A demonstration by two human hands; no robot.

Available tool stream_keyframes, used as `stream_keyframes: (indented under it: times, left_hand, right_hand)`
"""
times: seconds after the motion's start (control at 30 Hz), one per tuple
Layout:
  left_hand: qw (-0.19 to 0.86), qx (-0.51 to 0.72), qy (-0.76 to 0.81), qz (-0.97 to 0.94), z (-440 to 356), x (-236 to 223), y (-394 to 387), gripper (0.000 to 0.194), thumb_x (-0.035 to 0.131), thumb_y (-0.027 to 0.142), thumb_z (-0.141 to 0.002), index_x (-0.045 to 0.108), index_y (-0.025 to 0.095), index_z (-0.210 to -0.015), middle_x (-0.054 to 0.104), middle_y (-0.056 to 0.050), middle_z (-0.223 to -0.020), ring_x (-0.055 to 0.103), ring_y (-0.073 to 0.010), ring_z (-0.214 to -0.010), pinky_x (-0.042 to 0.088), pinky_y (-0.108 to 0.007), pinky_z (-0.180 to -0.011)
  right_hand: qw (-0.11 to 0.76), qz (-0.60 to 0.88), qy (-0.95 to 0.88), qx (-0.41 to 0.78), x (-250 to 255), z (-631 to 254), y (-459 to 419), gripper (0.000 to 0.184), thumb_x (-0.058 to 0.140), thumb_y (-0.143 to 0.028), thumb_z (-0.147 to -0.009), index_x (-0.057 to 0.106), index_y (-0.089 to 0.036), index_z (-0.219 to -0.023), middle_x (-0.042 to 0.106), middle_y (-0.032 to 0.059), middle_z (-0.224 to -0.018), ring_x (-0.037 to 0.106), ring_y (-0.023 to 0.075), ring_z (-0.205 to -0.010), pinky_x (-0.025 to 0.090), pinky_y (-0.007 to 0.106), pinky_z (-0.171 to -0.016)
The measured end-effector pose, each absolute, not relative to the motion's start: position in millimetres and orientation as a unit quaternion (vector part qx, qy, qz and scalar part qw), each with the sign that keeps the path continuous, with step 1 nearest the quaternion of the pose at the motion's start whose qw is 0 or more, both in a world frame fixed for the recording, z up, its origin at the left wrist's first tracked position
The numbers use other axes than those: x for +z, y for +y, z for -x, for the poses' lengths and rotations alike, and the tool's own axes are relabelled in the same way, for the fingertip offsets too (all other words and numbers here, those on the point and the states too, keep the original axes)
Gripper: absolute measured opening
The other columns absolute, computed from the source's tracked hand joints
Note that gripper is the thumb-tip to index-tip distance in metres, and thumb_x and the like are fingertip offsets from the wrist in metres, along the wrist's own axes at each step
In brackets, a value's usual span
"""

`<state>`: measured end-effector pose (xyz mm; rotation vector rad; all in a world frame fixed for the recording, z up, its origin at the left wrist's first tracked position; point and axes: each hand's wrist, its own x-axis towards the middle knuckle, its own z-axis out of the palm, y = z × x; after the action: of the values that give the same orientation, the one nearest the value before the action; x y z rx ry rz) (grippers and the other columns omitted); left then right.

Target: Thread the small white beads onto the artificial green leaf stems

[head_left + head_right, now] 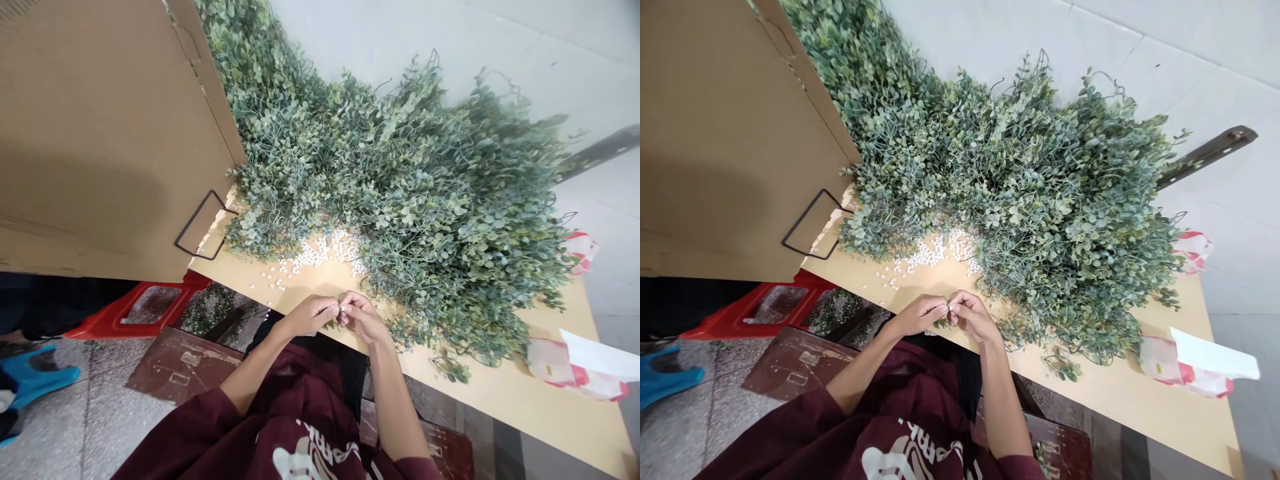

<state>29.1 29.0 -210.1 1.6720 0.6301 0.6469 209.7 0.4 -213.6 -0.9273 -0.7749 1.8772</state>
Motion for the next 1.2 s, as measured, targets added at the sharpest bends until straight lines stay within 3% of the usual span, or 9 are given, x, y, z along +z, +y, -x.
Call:
stream_keyframes:
  times: [0.33,0.63,1.0,1.2]
  left_hand:
    - [0.587,0.280,0.257,-0.715,-28.6,-206.5,29.9,0.048,0.034,0.045,-0.099,0.061,0.012,-0.080,0.067,-0.007,-0.079,0.061,-0.0117,-0.069,0.045,-0.020,-0.065]
    - [0.589,0.274,0.257,-0.716,-30.2,-205.5,29.7,0.046,0.033,0.045,-0.100,0.061,0.013,-0.082,0.069,-0.007,-0.084,0.065,-0.0126,-0.076,0.047,-0.019,-0.070]
    - [0.569,0.267,0.284,-0.724,-32.9,-203.2,30.6,0.044,0.035,0.041,-0.099,0.060,0.013,-0.078,0.067,-0.004,-0.078,0.060,-0.0115,-0.070,0.043,-0.020,-0.067]
    - [0.528,0.268,0.329,-0.735,-34.1,-205.5,30.9,0.041,0.036,0.040,-0.098,0.054,0.014,-0.071,0.048,0.002,-0.063,0.043,-0.0093,-0.058,0.033,-0.021,-0.057]
  right_hand:
    - [0.432,0.415,-0.316,0.736,-209.3,-205.2,0.0,0.026,0.078,-0.036,-0.072,0.059,-0.018,-0.071,0.052,-0.0037,-0.060,0.047,0.0086,-0.051,0.040,0.022,-0.051]
    - [0.448,0.408,-0.329,0.724,-214.5,-203.2,-2.8,0.022,0.073,-0.033,-0.078,0.057,-0.018,-0.073,0.048,-0.0048,-0.058,0.045,0.0083,-0.052,0.040,0.022,-0.054]
    - [0.470,0.426,-0.317,0.705,-215.0,-200.7,-6.6,0.020,0.072,-0.035,-0.078,0.059,-0.020,-0.082,0.050,-0.0042,-0.062,0.049,0.0095,-0.056,0.044,0.023,-0.058]
    - [0.526,0.482,-0.363,0.600,-225.1,-198.4,-10.2,0.018,0.072,-0.035,-0.078,0.061,-0.022,-0.085,0.056,-0.0015,-0.074,0.053,0.0116,-0.066,0.045,0.025,-0.066]
